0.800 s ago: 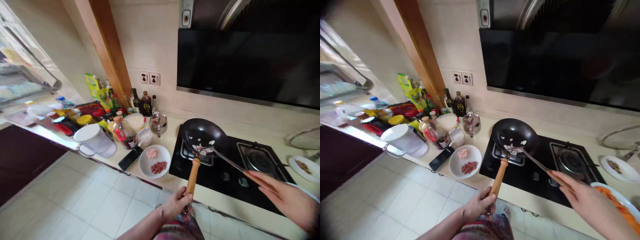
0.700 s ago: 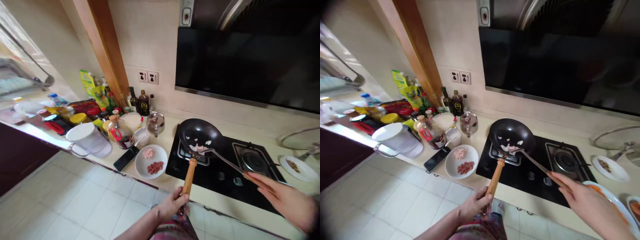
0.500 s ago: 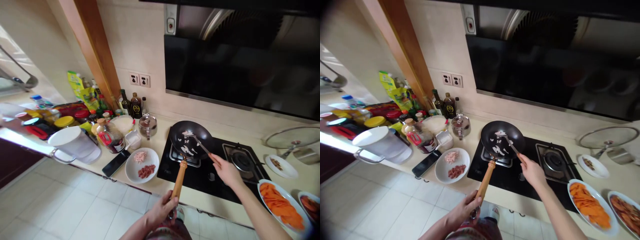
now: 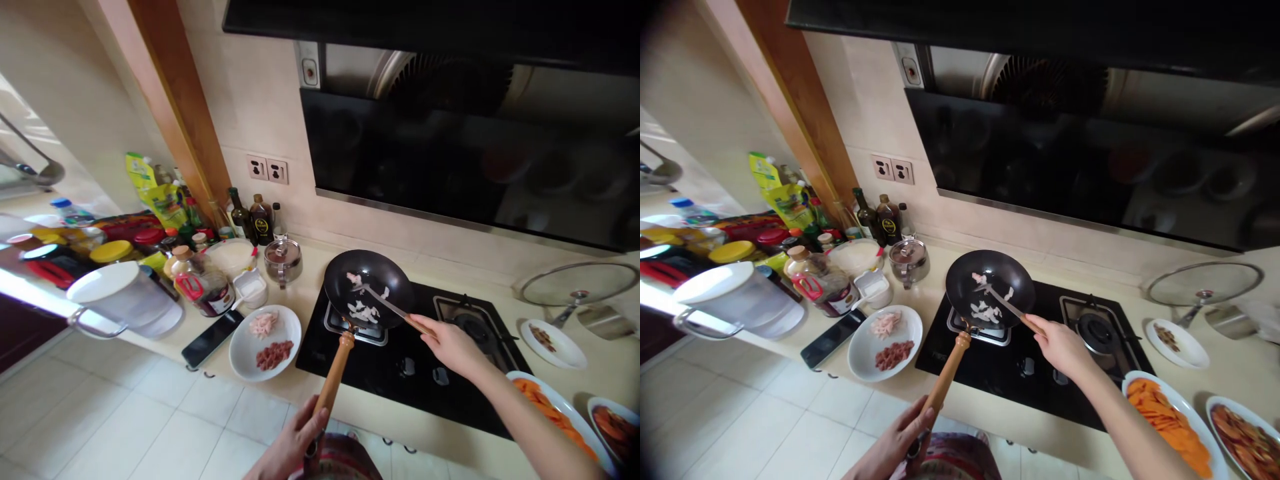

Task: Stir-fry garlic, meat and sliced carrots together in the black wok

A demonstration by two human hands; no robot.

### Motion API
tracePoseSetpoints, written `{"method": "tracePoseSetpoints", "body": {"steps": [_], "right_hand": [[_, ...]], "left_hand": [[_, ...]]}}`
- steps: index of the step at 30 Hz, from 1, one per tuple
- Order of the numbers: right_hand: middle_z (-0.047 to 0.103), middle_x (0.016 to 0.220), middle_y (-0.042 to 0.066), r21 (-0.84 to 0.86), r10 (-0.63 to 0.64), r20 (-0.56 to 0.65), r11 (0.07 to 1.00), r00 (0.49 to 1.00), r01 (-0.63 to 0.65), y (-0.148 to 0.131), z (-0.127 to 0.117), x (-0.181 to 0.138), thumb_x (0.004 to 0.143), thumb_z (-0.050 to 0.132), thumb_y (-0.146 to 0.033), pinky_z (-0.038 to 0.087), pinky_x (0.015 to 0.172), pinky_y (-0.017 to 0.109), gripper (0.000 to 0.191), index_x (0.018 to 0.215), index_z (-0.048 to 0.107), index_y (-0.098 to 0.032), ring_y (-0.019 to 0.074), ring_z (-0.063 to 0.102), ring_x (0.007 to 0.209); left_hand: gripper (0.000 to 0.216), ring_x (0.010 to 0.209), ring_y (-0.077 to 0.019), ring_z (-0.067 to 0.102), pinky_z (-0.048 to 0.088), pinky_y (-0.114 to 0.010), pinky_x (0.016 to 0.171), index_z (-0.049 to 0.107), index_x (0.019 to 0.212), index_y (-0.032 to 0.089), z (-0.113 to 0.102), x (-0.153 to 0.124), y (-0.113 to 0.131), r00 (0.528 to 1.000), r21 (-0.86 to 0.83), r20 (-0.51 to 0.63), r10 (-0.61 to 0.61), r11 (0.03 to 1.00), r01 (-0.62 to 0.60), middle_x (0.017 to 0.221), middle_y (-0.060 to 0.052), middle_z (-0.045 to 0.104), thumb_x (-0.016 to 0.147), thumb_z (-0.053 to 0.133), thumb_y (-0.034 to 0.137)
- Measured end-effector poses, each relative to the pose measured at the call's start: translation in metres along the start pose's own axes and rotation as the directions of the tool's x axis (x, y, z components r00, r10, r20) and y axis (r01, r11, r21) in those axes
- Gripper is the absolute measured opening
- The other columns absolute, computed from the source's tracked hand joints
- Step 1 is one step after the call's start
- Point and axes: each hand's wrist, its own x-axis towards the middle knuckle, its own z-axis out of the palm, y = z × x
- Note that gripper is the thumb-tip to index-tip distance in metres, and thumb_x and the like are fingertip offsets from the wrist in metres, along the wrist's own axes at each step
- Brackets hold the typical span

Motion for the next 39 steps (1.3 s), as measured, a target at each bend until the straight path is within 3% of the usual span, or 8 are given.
{"method": "tracePoseSetpoints", "body": {"steps": [5, 12, 17, 22, 26, 29, 34, 39], "right_hand": [[0.072, 0.095, 0.001, -0.06, -0.01, -0.044, 0.998, 0.999, 0.007, 0.01, -0.017, -0.003, 0.083, 0.048, -0.024, 0.049, 0.067, 0.029, 0.043, 0.123, 0.057, -0.036, 0.0211, 0.067, 0.082], [0.068, 0.1, 0.003, -0.07, -0.04, -0.03, 0.997, 0.999, 0.038, 0.0, 0.026, -0.001, 0.087, 0.04, -0.019, 0.048, 0.065, 0.026, 0.047, 0.131, 0.049, -0.035, 0.0184, 0.067, 0.08], [0.067, 0.096, 0.006, -0.176, 0.025, -0.052, 0.984, 0.998, -0.034, 0.005, 0.027, -0.015, 0.087, 0.038, -0.017, 0.046, 0.057, 0.025, 0.05, 0.133, 0.047, -0.035, 0.0177, 0.067, 0.071], [0.067, 0.098, 0.003, -0.195, -0.032, -0.041, 0.98, 0.999, 0.023, 0.004, 0.013, -0.039, 0.085, 0.041, -0.017, 0.046, 0.055, 0.024, 0.052, 0.129, 0.049, -0.043, 0.0172, 0.067, 0.067], [0.068, 0.094, 0.005, -0.274, 0.033, -0.043, 0.961, 0.999, -0.044, 0.006, 0.003, -0.042, 0.084, 0.04, -0.016, 0.047, 0.053, 0.028, 0.053, 0.131, 0.048, -0.039, 0.0198, 0.067, 0.063], [0.069, 0.099, 0.005, -0.223, 0.077, -0.025, 0.972, 0.997, -0.081, 0.01, -0.005, -0.032, 0.085, 0.039, -0.017, 0.05, 0.061, 0.03, 0.05, 0.131, 0.05, -0.035, 0.0206, 0.068, 0.073], [0.068, 0.111, -0.001, -0.065, 0.008, 0.001, 0.998, 1.0, -0.008, 0.023, -0.016, -0.046, 0.085, 0.043, -0.022, 0.05, 0.075, 0.031, 0.047, 0.127, 0.052, -0.04, 0.0206, 0.065, 0.093], [0.068, 0.107, 0.004, -0.057, 0.059, -0.034, 0.996, 0.998, -0.061, -0.002, 0.007, -0.027, 0.085, 0.041, -0.016, 0.05, 0.071, 0.03, 0.049, 0.129, 0.051, -0.036, 0.0209, 0.066, 0.089]], "left_hand": [[0.085, 0.067, -0.021, 0.063, 0.049, -0.029, 0.065, 0.042, 0.135, 0.015, -0.007, 0.006, -0.009, 0.999, 0.01, -0.027, -0.024, 1.0, 0.024, 0.062, -0.002, 0.065, 0.069, 0.059, 0.066], [0.088, 0.084, -0.0267, 0.064, 0.051, -0.034, 0.077, 0.048, 0.131, 0.015, -0.01, 0.011, -0.012, 0.994, 0.031, -0.1, -0.032, 0.999, 0.035, 0.085, -0.009, 0.072, 0.062, 0.063, 0.068], [0.079, 0.102, -0.0268, 0.058, 0.046, -0.032, 0.089, 0.054, 0.125, 0.018, -0.005, 0.004, 0.002, 0.993, 0.1, -0.115, 0.03, 0.995, -0.019, 0.096, -0.008, 0.071, 0.064, 0.061, 0.068], [0.076, 0.1, -0.0261, 0.058, 0.046, -0.03, 0.088, 0.057, 0.121, 0.018, -0.004, 0.001, 0.009, 0.996, 0.158, -0.08, 0.036, 0.987, -0.023, 0.095, -0.006, 0.07, 0.064, 0.061, 0.068], [0.081, 0.087, -0.0248, 0.061, 0.048, -0.032, 0.08, 0.051, 0.128, 0.019, -0.005, 0.004, 0.005, 0.997, 0.148, -0.071, 0.01, 0.989, 0.0, 0.087, -0.006, 0.07, 0.065, 0.059, 0.069], [0.087, 0.09, -0.0267, 0.061, 0.048, -0.035, 0.083, 0.047, 0.131, 0.017, -0.007, 0.008, 0.001, 0.998, 0.172, -0.058, -0.02, 0.985, 0.03, 0.09, -0.008, 0.07, 0.065, 0.057, 0.071], [0.078, 0.121, -0.0301, 0.048, 0.037, -0.034, 0.101, 0.058, 0.12, 0.017, -0.009, 0.005, 0.008, 0.995, 0.155, -0.093, 0.03, 0.988, -0.015, 0.119, -0.01, 0.064, 0.061, 0.064, 0.068], [0.076, 0.12, -0.0314, 0.048, 0.041, -0.037, 0.099, 0.059, 0.12, 0.017, -0.003, -0.002, 0.017, 0.995, 0.175, -0.079, 0.065, 0.983, -0.05, 0.106, -0.01, 0.069, 0.063, 0.063, 0.067]]}}
